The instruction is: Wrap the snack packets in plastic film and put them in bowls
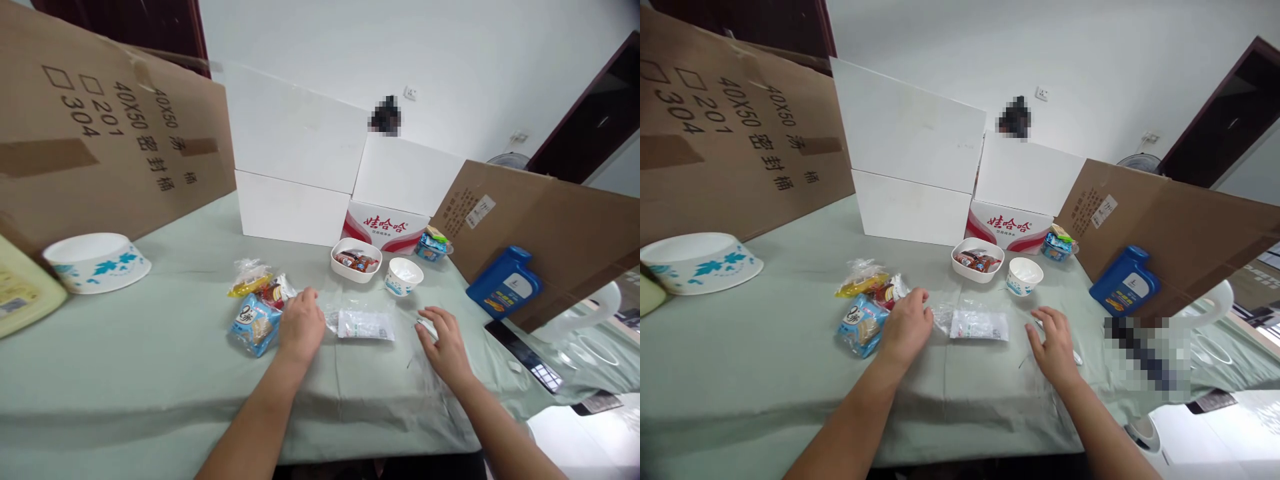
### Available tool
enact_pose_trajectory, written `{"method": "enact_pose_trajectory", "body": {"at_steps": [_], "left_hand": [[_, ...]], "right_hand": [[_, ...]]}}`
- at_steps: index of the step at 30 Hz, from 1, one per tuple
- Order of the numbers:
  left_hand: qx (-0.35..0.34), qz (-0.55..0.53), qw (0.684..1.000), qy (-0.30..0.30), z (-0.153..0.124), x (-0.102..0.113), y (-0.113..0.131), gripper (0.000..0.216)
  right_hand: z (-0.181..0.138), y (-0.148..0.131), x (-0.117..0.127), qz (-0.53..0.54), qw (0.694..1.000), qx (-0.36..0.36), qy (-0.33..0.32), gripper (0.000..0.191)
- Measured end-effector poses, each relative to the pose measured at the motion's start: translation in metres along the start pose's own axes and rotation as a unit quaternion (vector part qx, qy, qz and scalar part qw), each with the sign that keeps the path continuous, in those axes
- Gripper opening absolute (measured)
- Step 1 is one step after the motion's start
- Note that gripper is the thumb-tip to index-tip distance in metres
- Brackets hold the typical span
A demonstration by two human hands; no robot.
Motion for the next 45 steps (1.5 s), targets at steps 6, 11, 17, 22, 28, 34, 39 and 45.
{"method": "enact_pose_trajectory", "body": {"at_steps": [6,11,17,22,28,34,39,45], "left_hand": [[-0.122,-0.040,0.991,-0.037,-0.005,-0.020,0.019,0.040],[-0.194,-0.042,0.971,-0.131,-0.016,-0.045,0.040,0.046],[-0.249,-0.051,0.961,-0.105,-0.019,-0.022,0.052,0.034],[-0.278,-0.109,0.915,-0.273,-0.053,-0.014,0.063,0.017],[-0.195,-0.055,0.949,-0.242,-0.058,-0.012,0.060,0.022],[-0.254,-0.032,0.939,-0.231,-0.059,-0.027,0.083,0.028],[-0.177,0.003,0.963,-0.205,-0.050,-0.029,0.064,0.063],[-0.158,0.013,0.950,-0.269,-0.041,-0.034,0.048,0.117]], "right_hand": [[0.032,-0.077,-0.038,0.088,0.979,0.119,-0.141,0.041],[0.035,-0.065,-0.081,-0.031,0.951,0.085,-0.296,0.063],[0.014,-0.055,-0.050,-0.055,0.960,0.128,-0.243,0.023],[-0.027,-0.069,-0.014,-0.011,0.930,0.211,-0.301,0.026],[-0.063,-0.044,-0.011,-0.094,0.905,0.113,-0.400,0.027],[-0.050,-0.016,-0.036,-0.190,0.924,0.027,-0.331,0.034],[-0.014,-0.005,-0.037,-0.172,0.951,-0.079,-0.243,0.054],[-0.009,-0.074,-0.044,0.029,0.961,0.137,-0.238,0.032]]}}
Point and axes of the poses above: each hand's wrist, its own z-axis towards the middle knuckle, its own x-axis out of the back of the hand, y = z × x, the point moved 7 cm from there along z, towards the middle knuckle, and after that the axes turned 8 degrees about -x, right-handed, at the moved point
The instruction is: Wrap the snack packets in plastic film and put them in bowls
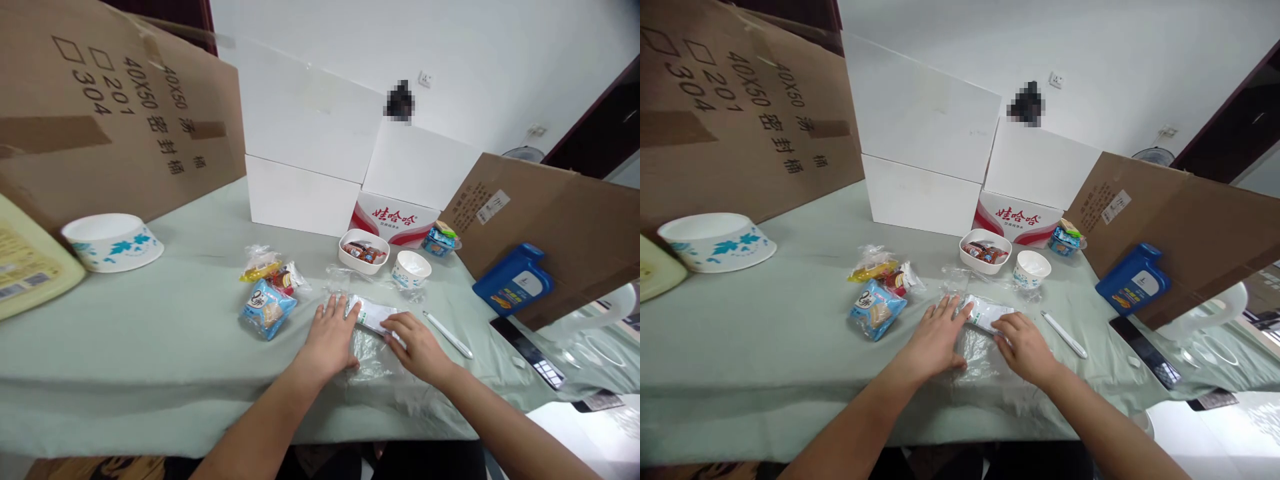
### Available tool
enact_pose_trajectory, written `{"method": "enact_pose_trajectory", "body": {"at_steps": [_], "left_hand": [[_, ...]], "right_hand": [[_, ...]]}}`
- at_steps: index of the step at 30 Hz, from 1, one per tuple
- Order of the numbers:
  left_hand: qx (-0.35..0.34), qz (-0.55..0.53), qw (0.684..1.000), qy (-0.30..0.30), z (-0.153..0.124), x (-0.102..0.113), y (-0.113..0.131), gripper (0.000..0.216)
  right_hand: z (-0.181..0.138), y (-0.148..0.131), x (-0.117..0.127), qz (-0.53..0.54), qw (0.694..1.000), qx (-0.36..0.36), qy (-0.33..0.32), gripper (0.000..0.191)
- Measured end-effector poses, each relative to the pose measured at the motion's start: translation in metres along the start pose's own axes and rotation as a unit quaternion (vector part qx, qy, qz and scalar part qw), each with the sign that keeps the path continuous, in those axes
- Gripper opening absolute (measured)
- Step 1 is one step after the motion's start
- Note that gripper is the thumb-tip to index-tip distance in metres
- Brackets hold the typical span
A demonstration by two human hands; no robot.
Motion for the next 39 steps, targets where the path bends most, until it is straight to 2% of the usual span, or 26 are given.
{"method": "enact_pose_trajectory", "body": {"at_steps": [2,5,7,12,15,20,23,26,29,33,35,37,39], "left_hand": [[-0.004,0.002,1.000,-0.025,0.001,-0.003,0.000,0.122],[0.011,-0.002,0.999,-0.052,0.003,-0.009,-0.002,0.128],[0.019,-0.010,0.998,-0.058,0.003,-0.011,-0.003,0.132],[0.012,-0.015,0.998,-0.059,0.004,-0.010,-0.003,0.131],[0.011,-0.018,0.998,-0.066,0.003,-0.008,-0.003,0.132],[0.011,-0.023,0.997,-0.072,0.004,-0.009,-0.003,0.133],[0.006,-0.027,0.996,-0.082,0.005,-0.010,-0.004,0.128],[0.008,-0.029,0.994,-0.101,0.006,-0.012,-0.004,0.126],[0.009,-0.022,0.993,-0.113,0.008,-0.015,-0.004,0.126],[0.008,-0.014,0.993,-0.113,0.010,-0.018,-0.005,0.126],[0.007,-0.015,0.993,-0.116,0.010,-0.019,-0.006,0.127],[0.008,-0.020,0.993,-0.117,0.009,-0.019,-0.006,0.128],[0.009,-0.024,0.993,-0.114,0.008,-0.017,-0.005,0.127]], "right_hand": [[0.010,-0.008,-0.015,-0.023,0.999,0.026,-0.031,0.035],[0.029,0.004,-0.035,-0.064,0.996,-0.011,-0.057,0.049],[0.042,0.013,-0.041,-0.084,0.994,-0.018,-0.073,0.050],[0.061,0.024,-0.035,-0.129,0.983,-0.026,-0.126,0.049],[0.071,0.027,-0.029,-0.161,0.972,-0.036,-0.165,0.041],[0.089,0.028,-0.021,-0.165,0.970,0.016,-0.177,0.031],[0.104,0.034,-0.003,-0.126,0.983,0.022,-0.132,0.035],[0.132,0.046,0.026,-0.086,0.996,-0.016,-0.031,0.036],[0.169,0.062,0.046,-0.073,0.993,-0.067,0.064,0.037],[0.218,0.081,0.040,-0.077,0.989,-0.094,0.086,0.038],[0.230,0.087,0.033,-0.076,0.987,-0.107,0.094,0.039],[0.228,0.086,0.028,-0.073,0.984,-0.120,0.114,0.036],[0.211,0.076,0.022,-0.068,0.982,-0.117,0.128,0.030]]}}
Point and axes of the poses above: each hand's wrist, its own z-axis towards the middle knuckle, its own x-axis out of the back of the hand, y = z × x, the point moved 7 cm from there along z, towards the middle knuckle, and after that the axes turned 8 degrees about -x, right-handed, at the moved point
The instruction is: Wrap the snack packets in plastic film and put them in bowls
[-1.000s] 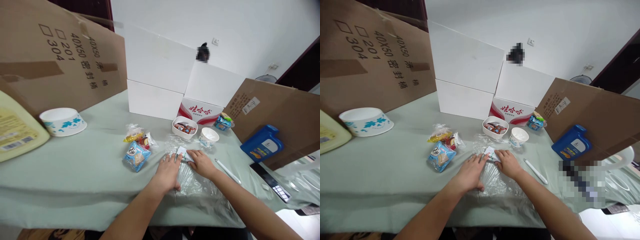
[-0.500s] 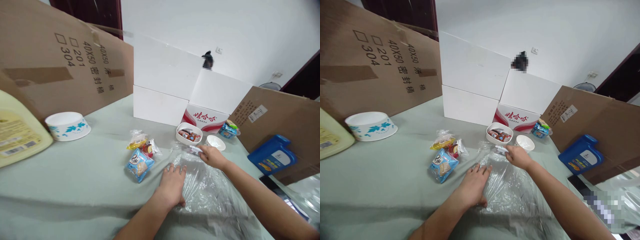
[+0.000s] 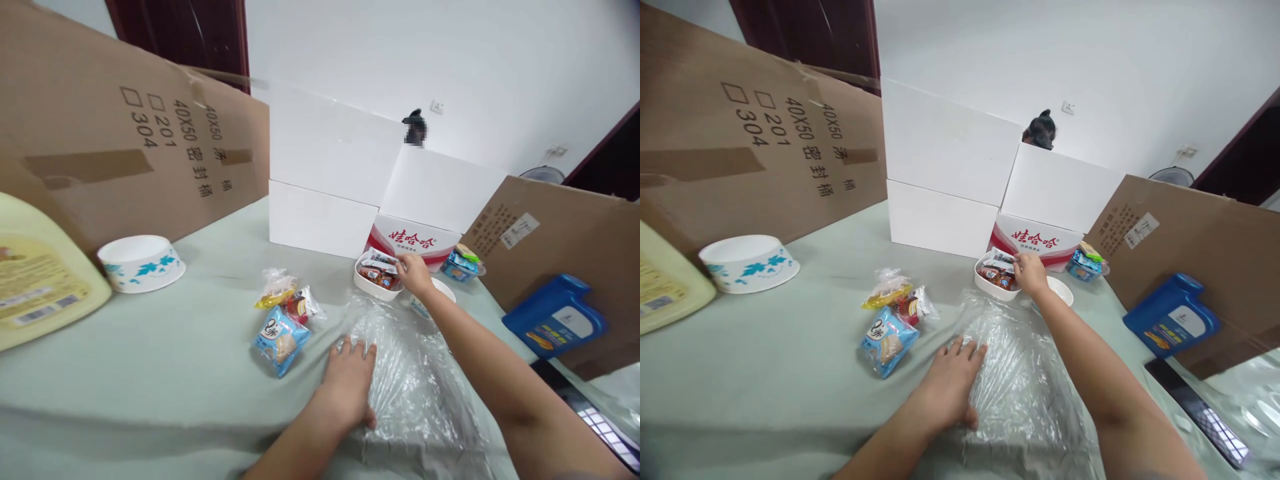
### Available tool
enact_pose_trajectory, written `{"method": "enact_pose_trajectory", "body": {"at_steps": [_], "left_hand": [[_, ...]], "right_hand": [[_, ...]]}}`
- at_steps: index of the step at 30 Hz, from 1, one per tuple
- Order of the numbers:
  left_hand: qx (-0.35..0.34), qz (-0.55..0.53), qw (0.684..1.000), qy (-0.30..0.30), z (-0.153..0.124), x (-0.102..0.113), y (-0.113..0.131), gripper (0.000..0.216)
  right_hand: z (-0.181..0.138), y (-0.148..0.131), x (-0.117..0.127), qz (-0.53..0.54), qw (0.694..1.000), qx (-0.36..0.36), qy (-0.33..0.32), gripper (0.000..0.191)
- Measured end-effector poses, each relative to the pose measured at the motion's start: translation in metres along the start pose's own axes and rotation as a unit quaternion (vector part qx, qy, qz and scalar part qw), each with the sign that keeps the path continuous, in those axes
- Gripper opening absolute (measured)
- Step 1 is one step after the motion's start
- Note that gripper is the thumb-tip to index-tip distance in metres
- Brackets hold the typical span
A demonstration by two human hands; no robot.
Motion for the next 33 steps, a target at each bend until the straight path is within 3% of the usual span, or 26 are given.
{"method": "enact_pose_trajectory", "body": {"at_steps": [3,7,11,15,18,21,23,26,28,30,33], "left_hand": [[-0.004,0.001,1.000,0.022,-0.005,0.007,0.003,0.122],[-0.020,-0.013,0.998,0.054,-0.021,0.023,0.005,0.098],[-0.024,-0.021,0.995,0.099,-0.030,0.037,-0.002,0.056],[-0.027,0.013,0.992,0.123,-0.019,0.033,-0.013,0.034],[-0.004,0.046,0.989,0.143,-0.008,0.025,-0.023,0.035],[-0.008,0.045,0.987,0.152,-0.002,0.021,-0.027,0.040],[-0.020,0.025,0.987,0.158,-0.005,0.024,-0.026,0.041],[-0.064,-0.029,0.982,0.176,-0.018,0.036,-0.018,0.031],[-0.120,-0.080,0.980,0.138,-0.029,0.036,-0.009,0.026],[-0.176,-0.114,0.977,0.046,-0.039,0.024,0.002,0.037],[-0.203,-0.078,0.976,-0.023,-0.047,0.006,0.012,0.056]], "right_hand": [[-0.057,-0.016,0.001,0.016,0.999,0.037,-0.011,0.024],[-0.156,-0.038,-0.005,0.017,0.984,0.148,-0.095,0.031],[-0.222,-0.029,-0.016,-0.019,0.973,0.097,-0.209,0.063],[-0.243,-0.022,-0.019,-0.019,0.964,0.036,-0.262,0.071],[-0.244,-0.010,-0.015,-0.030,0.965,-0.014,-0.262,0.078],[-0.249,0.014,-0.001,-0.036,0.969,-0.061,-0.239,0.072],[-0.258,0.027,0.016,-0.012,0.974,-0.055,-0.218,0.065],[-0.280,0.034,0.044,0.051,0.974,0.016,-0.219,0.068],[-0.298,0.034,0.055,0.078,0.964,0.066,-0.246,0.083],[-0.315,0.035,0.058,0.087,0.956,0.087,-0.267,0.089],[-0.325,0.043,0.058,0.096,0.966,0.063,-0.232,0.048]]}}
Point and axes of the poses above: each hand's wrist, its own z-axis towards the middle knuckle, its own x-axis out of the back of the hand, y = z × x, the point moved 7 cm from there along z, towards the middle knuckle, and after that the axes turned 8 degrees about -x, right-handed, at the moved point
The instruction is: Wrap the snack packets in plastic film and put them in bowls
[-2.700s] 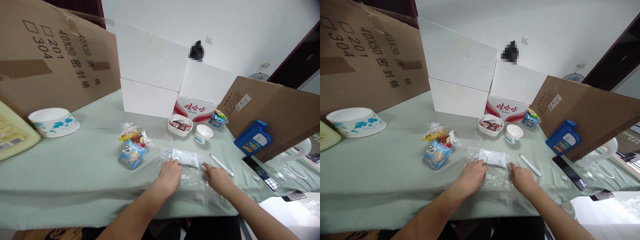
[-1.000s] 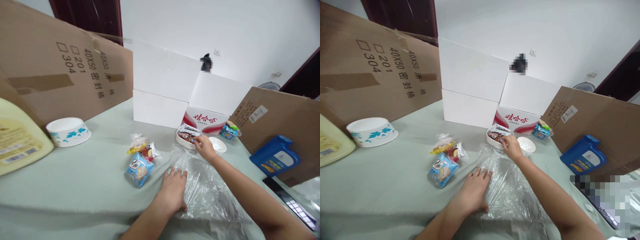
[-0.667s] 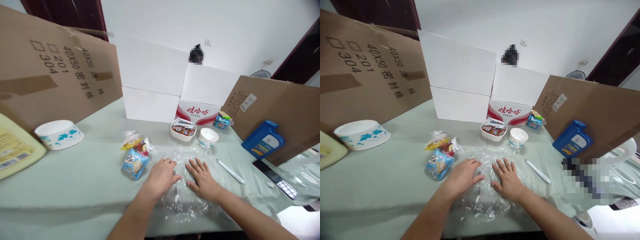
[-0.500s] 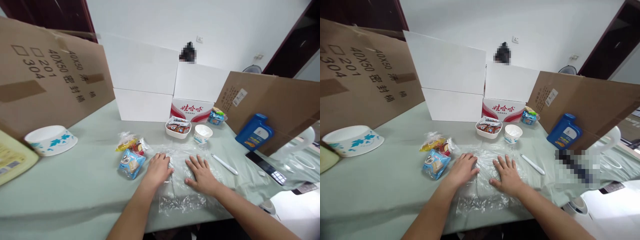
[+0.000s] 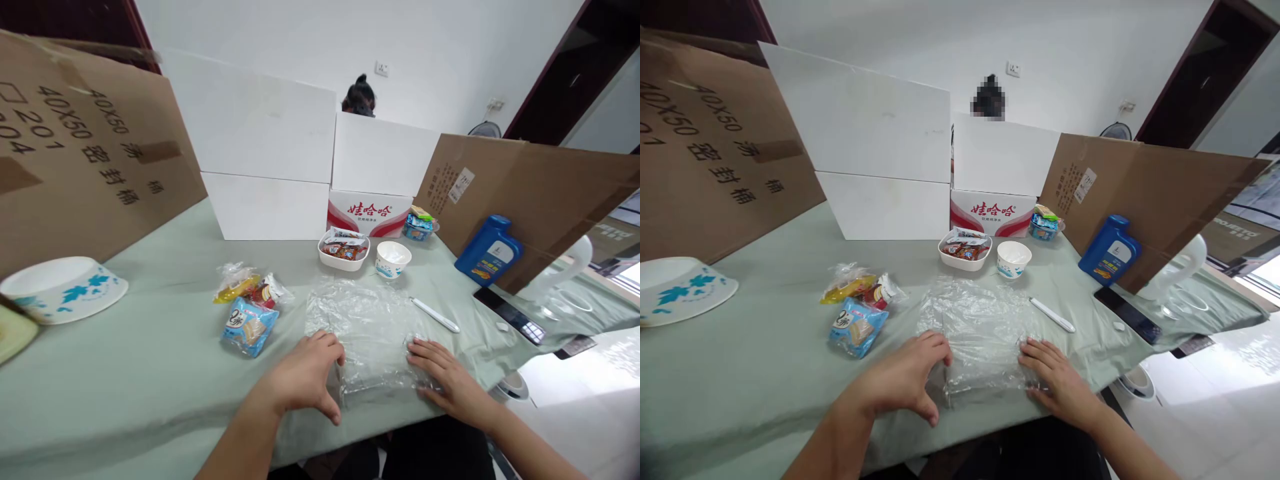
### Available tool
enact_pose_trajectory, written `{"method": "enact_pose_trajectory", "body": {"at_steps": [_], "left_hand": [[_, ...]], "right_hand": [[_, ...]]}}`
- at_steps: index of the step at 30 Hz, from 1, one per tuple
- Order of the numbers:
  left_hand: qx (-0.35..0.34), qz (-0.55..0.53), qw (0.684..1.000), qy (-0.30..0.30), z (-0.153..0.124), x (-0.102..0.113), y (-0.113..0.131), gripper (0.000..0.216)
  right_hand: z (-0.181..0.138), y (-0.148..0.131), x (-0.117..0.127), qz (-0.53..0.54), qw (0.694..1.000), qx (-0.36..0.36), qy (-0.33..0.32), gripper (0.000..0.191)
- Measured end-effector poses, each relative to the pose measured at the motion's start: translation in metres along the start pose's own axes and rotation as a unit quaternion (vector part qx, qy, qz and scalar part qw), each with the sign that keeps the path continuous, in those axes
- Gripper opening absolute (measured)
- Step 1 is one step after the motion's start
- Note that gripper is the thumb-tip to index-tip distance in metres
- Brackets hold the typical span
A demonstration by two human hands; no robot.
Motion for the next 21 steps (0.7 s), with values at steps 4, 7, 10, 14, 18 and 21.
{"method": "enact_pose_trajectory", "body": {"at_steps": [4,7,10,14,18,21], "left_hand": [[0.032,0.087,0.996,0.016,0.004,-0.011,0.007,0.043],[0.043,0.103,0.993,0.039,0.003,-0.008,0.014,0.014],[0.022,0.049,0.998,0.041,-0.005,-0.002,0.019,0.018],[0.020,-0.092,0.995,0.021,-0.018,0.009,0.009,0.009],[0.080,-0.150,0.980,0.106,-0.017,0.028,-0.020,0.015],[0.163,-0.107,0.963,0.187,-0.013,0.039,-0.043,0.025]], "right_hand": [[-0.001,0.008,0.011,0.050,0.994,-0.017,0.094,0.031],[0.002,0.012,0.023,0.100,0.987,-0.040,0.122,0.031],[0.002,0.018,0.030,0.159,0.976,-0.078,0.126,0.033],[0.003,0.028,0.024,0.248,0.949,-0.158,0.115,0.031],[0.016,0.033,0.019,0.305,0.918,-0.202,0.155,0.031],[0.035,0.034,0.013,0.339,0.896,-0.227,0.176,0.034]]}}
Point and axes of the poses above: each hand's wrist, its own z-axis towards the middle knuckle, its own x-axis out of the back of the hand, y = z × x, the point moved 7 cm from there along z, towards the middle knuckle, and after that the axes turned 8 degrees about -x, right-handed, at the moved point
